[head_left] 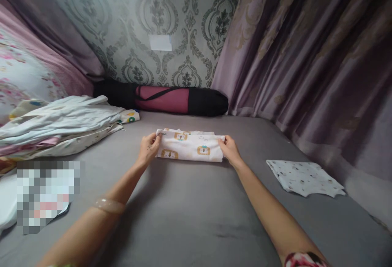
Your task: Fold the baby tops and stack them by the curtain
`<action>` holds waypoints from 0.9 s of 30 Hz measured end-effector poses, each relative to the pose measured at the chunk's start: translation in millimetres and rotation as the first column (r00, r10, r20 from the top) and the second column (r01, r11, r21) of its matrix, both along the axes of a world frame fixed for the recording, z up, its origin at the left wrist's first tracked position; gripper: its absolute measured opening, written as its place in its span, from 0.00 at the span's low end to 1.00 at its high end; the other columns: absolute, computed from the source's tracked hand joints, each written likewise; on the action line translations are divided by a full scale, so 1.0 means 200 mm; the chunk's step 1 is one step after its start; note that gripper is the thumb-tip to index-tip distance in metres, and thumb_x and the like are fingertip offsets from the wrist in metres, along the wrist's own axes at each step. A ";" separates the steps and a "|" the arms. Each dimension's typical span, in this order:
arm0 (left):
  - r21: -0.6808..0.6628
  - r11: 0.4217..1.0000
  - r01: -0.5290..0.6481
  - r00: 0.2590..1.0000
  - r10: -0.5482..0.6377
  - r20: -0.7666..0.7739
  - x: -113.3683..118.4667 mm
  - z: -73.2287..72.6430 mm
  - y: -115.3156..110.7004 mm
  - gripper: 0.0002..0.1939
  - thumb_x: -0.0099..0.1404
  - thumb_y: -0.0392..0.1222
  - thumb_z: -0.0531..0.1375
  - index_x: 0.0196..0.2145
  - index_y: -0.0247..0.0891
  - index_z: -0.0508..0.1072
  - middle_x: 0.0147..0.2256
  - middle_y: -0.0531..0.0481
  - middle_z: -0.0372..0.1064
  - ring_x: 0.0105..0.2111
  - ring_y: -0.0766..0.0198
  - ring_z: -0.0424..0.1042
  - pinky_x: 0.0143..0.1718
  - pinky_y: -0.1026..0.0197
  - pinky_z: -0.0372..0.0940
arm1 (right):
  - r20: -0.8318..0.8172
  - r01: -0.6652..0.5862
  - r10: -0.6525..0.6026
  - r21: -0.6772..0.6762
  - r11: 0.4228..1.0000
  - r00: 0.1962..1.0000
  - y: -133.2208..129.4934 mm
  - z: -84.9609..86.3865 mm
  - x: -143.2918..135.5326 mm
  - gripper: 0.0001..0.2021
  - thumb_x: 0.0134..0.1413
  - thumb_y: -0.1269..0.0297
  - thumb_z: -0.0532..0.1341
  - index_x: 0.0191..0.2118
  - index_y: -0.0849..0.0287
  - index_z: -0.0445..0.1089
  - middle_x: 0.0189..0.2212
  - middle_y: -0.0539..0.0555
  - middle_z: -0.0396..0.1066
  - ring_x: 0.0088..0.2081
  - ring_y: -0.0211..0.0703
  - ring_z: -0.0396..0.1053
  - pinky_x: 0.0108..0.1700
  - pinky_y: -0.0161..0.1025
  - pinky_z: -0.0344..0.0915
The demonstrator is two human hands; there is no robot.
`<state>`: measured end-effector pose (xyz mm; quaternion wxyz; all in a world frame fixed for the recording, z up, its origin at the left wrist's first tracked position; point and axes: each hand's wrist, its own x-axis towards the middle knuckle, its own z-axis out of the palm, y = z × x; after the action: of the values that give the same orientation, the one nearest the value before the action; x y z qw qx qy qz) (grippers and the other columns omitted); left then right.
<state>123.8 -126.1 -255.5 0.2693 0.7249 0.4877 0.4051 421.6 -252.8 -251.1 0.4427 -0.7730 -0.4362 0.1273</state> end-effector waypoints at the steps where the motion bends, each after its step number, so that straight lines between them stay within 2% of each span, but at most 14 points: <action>1: -0.006 0.999 -0.032 0.999 0.032 -0.042 0.03 -0.01 0.03 0.19 0.65 0.52 0.50 0.22 0.39 0.63 0.19 0.56 0.55 0.22 0.67 0.57 0.23 0.65 0.50 | 0.024 0.026 -0.025 -0.041 0.999 0.999 0.04 0.00 -0.01 0.12 0.57 0.63 0.54 0.42 0.60 0.70 0.36 0.56 0.76 0.39 0.46 0.72 0.40 0.38 0.67; 6: -0.023 0.990 -0.142 0.971 0.135 -0.199 0.14 -0.04 0.12 0.16 0.68 0.46 0.49 0.23 0.39 0.61 0.22 0.52 0.62 0.26 0.64 0.62 0.27 0.64 0.51 | 0.204 0.128 -0.085 -0.212 0.969 0.975 0.16 0.03 -0.05 0.15 0.63 0.66 0.50 0.51 0.62 0.67 0.45 0.61 0.74 0.47 0.48 0.71 0.47 0.38 0.64; 11: -0.010 0.983 -0.186 0.925 0.172 -0.340 0.18 -0.05 0.14 0.16 0.72 0.48 0.46 0.34 0.40 0.67 0.30 0.45 0.71 0.31 0.58 0.70 0.29 0.63 0.53 | 0.313 0.156 -0.052 -0.318 0.935 0.948 0.19 0.03 -0.06 0.18 0.68 0.63 0.45 0.57 0.59 0.61 0.45 0.61 0.73 0.47 0.50 0.72 0.46 0.41 0.64; 17: 0.008 0.987 -0.159 0.836 0.138 -0.532 0.18 -0.08 0.18 0.19 0.74 0.51 0.40 0.46 0.41 0.66 0.37 0.40 0.75 0.36 0.53 0.74 0.32 0.60 0.57 | 0.412 0.195 -0.021 -0.385 0.902 0.911 0.22 0.02 -0.05 0.18 0.70 0.59 0.43 0.55 0.60 0.61 0.42 0.63 0.75 0.44 0.52 0.74 0.42 0.42 0.64; 22: -0.002 0.989 -0.148 0.781 0.115 -0.614 0.19 -0.10 0.21 0.23 0.74 0.52 0.36 0.48 0.39 0.65 0.38 0.37 0.75 0.37 0.49 0.75 0.34 0.57 0.59 | 0.447 0.213 -0.008 -0.411 0.886 0.895 0.24 -0.01 -0.03 0.17 0.70 0.59 0.42 0.53 0.62 0.61 0.41 0.66 0.75 0.44 0.54 0.74 0.42 0.43 0.64; 27: -0.003 0.989 -0.147 0.755 0.110 -0.646 0.20 -0.10 0.23 0.23 0.74 0.51 0.37 0.47 0.38 0.65 0.40 0.36 0.75 0.41 0.50 0.75 0.36 0.58 0.61 | 0.465 0.218 0.002 -0.420 0.881 0.885 0.26 -0.05 -0.03 0.17 0.70 0.59 0.42 0.52 0.62 0.61 0.41 0.66 0.75 0.44 0.53 0.75 0.42 0.43 0.64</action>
<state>163.8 -81.0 -275.8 0.0765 0.7770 0.6098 0.1361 415.7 -201.0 -261.3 0.1394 -0.8874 -0.4391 0.0182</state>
